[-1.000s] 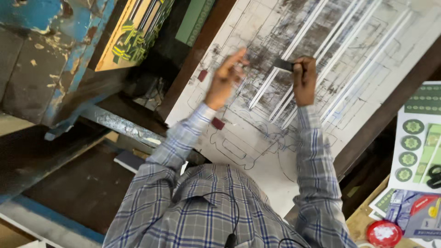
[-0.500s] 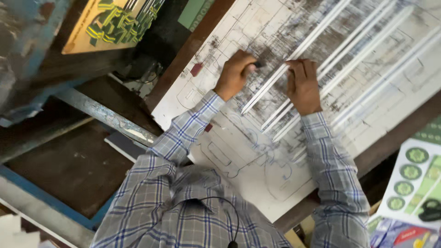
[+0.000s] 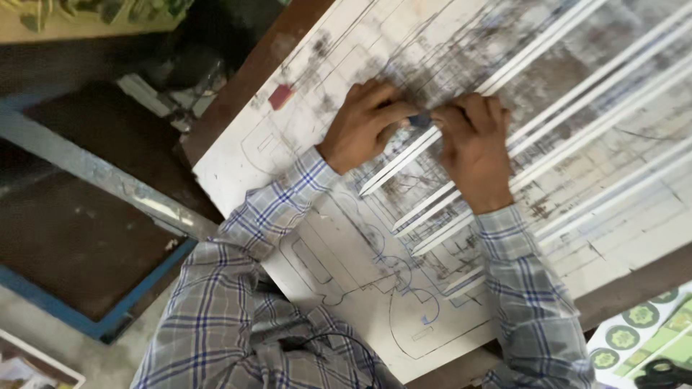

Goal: The person scrapes a white board with a metal tool and a scraper, then cuts white strips with scissors and places them onto the board. The person also handles a red container with white powder.

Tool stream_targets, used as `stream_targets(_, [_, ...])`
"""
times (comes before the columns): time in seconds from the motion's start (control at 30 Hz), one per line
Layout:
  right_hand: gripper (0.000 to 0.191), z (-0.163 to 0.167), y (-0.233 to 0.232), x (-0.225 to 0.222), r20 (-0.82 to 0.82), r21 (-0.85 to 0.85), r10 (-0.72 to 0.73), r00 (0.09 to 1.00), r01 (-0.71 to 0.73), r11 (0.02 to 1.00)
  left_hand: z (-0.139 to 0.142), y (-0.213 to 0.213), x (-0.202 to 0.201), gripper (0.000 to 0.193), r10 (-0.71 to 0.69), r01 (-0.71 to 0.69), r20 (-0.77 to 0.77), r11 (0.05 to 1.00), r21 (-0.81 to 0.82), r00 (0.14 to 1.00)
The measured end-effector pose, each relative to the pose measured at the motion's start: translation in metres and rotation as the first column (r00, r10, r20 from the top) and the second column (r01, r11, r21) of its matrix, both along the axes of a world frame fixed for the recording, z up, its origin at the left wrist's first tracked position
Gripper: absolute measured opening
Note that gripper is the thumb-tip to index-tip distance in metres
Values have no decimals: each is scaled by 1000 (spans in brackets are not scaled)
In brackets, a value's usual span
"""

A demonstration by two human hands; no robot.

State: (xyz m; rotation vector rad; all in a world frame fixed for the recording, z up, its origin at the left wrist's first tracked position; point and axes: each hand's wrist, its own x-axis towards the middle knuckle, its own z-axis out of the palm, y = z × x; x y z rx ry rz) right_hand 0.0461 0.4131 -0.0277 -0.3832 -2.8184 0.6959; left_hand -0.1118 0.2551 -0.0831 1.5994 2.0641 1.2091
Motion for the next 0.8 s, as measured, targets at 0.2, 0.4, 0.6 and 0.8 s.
stream_targets(0.2, [17,-5,6,-5,47,-55,38,998,-35,998,-13,-3,-7,33,-83,84,39,996,-24,996])
stream_targets(0.4, [21,0,18,-13,64,-169,158,985,-146,975,-23,-4,-18,29,-136,125,110,987,101,985])
stream_targets(0.6, [17,-1,20,-17,94,-242,93,991,-68,968,-24,-5,-20,30,-104,94,150,993,76,983])
stream_targets(0.8, [12,-3,22,-17,91,-451,-40,995,77,889,-15,-4,-16,29,-86,83,79,996,34,993])
